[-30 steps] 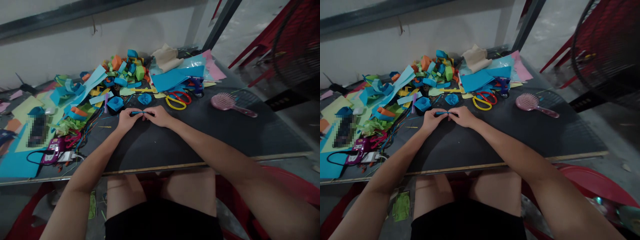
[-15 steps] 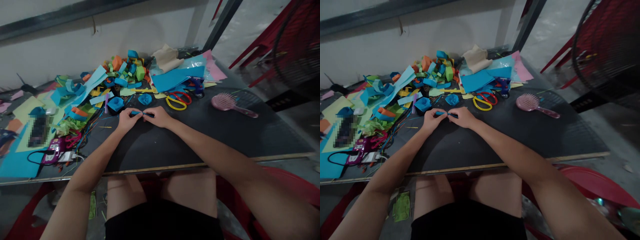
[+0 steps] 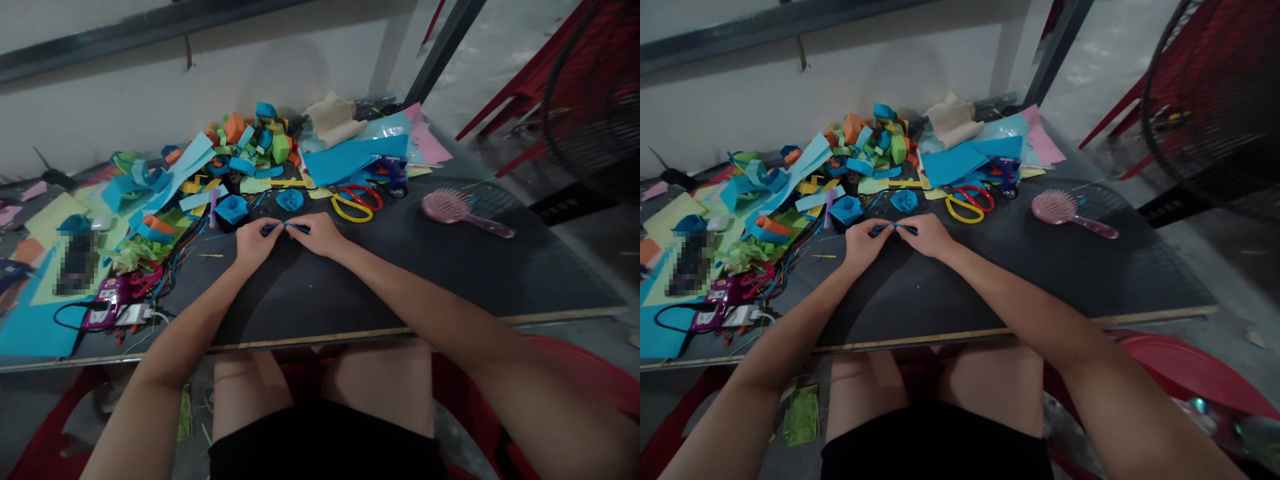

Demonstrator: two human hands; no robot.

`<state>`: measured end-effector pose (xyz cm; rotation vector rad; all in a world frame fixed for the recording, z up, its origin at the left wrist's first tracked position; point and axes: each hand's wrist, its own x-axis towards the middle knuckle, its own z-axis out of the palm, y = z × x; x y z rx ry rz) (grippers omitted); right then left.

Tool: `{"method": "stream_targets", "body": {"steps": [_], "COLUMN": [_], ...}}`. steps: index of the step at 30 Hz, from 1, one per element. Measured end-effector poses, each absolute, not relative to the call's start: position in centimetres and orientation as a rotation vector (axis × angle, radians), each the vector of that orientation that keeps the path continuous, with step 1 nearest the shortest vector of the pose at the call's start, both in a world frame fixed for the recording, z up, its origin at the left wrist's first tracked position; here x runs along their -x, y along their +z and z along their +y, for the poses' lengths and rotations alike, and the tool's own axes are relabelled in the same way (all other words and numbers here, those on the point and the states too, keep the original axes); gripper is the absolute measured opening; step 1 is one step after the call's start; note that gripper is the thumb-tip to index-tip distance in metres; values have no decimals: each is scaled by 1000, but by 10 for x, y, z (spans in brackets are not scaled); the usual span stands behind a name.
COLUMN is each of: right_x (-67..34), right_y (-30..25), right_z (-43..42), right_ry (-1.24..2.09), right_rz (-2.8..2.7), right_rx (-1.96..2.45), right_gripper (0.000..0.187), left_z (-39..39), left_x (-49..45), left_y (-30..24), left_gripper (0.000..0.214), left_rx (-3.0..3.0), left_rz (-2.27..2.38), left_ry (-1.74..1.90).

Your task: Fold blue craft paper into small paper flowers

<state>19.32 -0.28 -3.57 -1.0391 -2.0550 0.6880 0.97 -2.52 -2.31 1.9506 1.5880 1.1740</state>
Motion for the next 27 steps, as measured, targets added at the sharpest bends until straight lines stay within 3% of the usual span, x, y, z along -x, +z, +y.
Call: {"method": "stream_targets", "body": {"steps": [16,22,27], "right_x": [-181,-185,-186], "right_y": [-30,-29,-30], "right_z": [-33,-27,-24], "right_ry": [427,514,568], "right_rz": [-1978,-1851,-1856], "right_rx": [1065,1097,1053], "right_gripper": [34,35,39], "left_z": [-42,-49,-48], "left_x": [-15,-22,-20], "left_y": [-26,-23,-22], "left_gripper": [24,45,49], "left_rx": [-2447,-2536,-2465], "left_rz": [1533,1314,1361], "left_ry": [1451,1251,1169]}}
